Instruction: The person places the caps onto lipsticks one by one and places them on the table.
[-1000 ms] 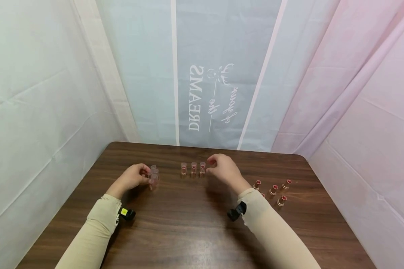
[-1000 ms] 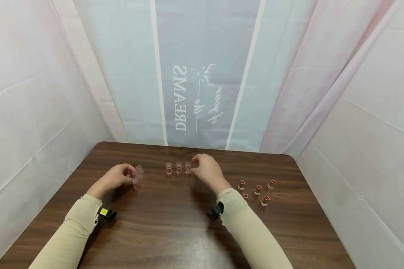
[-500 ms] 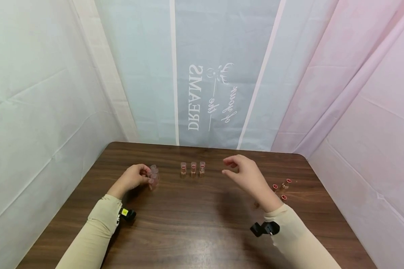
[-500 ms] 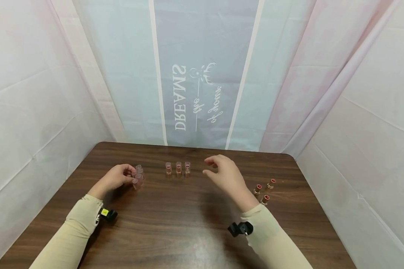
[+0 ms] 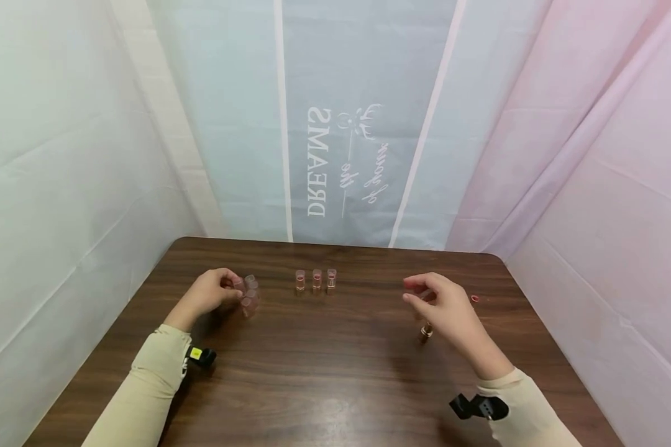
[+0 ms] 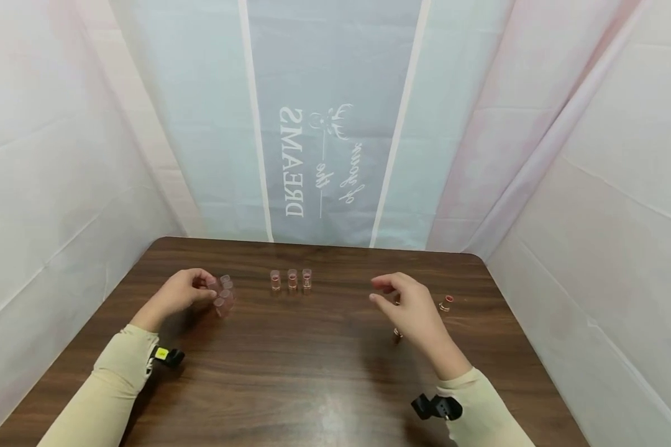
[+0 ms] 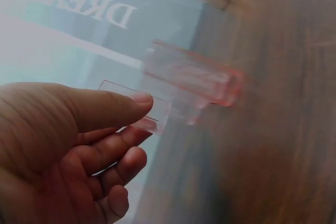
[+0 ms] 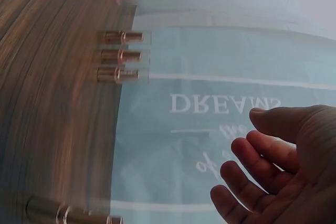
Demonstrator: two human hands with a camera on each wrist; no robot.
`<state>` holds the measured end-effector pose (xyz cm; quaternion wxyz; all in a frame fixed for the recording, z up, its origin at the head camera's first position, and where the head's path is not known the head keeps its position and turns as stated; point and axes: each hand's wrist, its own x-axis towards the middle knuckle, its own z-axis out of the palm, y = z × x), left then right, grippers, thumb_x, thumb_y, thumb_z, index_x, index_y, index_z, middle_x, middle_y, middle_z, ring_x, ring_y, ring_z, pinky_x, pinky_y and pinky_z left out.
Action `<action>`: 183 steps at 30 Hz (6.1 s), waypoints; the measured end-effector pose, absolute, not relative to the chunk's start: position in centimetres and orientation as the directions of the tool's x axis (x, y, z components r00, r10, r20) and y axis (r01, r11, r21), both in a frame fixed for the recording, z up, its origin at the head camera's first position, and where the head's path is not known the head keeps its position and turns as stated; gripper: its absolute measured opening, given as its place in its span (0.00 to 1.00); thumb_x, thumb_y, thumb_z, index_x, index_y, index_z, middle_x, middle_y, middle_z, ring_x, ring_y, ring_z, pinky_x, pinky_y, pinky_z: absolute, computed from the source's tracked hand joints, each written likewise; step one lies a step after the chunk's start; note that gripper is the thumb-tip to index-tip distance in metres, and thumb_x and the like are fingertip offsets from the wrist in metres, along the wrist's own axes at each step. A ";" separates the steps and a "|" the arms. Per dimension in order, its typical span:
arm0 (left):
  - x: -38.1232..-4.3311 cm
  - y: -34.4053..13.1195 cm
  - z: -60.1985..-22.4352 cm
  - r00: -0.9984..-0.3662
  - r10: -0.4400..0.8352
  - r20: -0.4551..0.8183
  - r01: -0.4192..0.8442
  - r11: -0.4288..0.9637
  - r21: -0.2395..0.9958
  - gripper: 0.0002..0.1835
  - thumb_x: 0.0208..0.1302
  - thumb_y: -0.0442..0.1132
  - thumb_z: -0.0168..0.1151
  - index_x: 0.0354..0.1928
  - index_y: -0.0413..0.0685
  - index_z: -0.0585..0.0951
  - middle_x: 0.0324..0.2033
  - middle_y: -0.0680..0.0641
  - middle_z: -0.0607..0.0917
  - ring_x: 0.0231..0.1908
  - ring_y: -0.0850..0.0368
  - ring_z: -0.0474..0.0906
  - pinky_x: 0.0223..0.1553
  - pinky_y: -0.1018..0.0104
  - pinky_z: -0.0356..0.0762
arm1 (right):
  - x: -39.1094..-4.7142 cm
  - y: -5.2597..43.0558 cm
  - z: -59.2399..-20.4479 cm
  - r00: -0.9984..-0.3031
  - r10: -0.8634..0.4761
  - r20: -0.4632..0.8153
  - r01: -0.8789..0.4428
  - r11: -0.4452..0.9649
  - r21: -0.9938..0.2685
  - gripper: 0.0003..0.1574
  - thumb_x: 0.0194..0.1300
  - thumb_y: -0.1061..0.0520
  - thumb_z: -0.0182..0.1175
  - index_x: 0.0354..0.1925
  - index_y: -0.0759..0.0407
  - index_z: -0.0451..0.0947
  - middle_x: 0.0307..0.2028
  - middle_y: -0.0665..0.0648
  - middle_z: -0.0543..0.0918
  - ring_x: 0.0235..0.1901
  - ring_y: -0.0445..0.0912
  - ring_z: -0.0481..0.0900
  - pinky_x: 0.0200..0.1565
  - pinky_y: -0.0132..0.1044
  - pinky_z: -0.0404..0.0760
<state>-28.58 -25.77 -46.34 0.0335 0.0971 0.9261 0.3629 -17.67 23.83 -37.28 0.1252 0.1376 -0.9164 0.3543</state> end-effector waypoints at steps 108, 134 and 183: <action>-21.0 -13.8 -38.7 -0.842 0.475 0.256 0.513 0.558 0.652 0.12 0.61 0.46 0.76 0.44 0.61 0.83 0.40 0.60 0.82 0.43 0.59 0.77 0.45 0.60 0.76 | -21.4 15.6 -39.2 -0.932 -0.217 0.291 -0.362 0.598 -0.715 0.11 0.60 0.55 0.76 0.37 0.54 0.82 0.32 0.49 0.83 0.29 0.44 0.79 0.32 0.32 0.78; -22.0 -11.2 -35.8 -0.787 0.495 0.367 0.602 0.491 0.630 0.12 0.60 0.44 0.77 0.43 0.59 0.83 0.37 0.60 0.82 0.40 0.62 0.76 0.42 0.65 0.76 | -20.8 10.4 -42.7 -0.888 -0.375 0.264 -0.450 0.604 -0.658 0.09 0.61 0.50 0.75 0.38 0.49 0.87 0.34 0.47 0.81 0.33 0.45 0.79 0.33 0.30 0.77; -21.9 -10.8 -37.2 -0.746 0.589 0.312 0.618 0.436 0.654 0.11 0.62 0.40 0.75 0.44 0.54 0.84 0.40 0.56 0.84 0.44 0.56 0.81 0.45 0.64 0.80 | -20.1 10.7 -41.0 -0.888 -0.362 0.284 -0.451 0.565 -0.691 0.06 0.62 0.52 0.75 0.37 0.47 0.86 0.33 0.44 0.81 0.32 0.37 0.76 0.34 0.31 0.78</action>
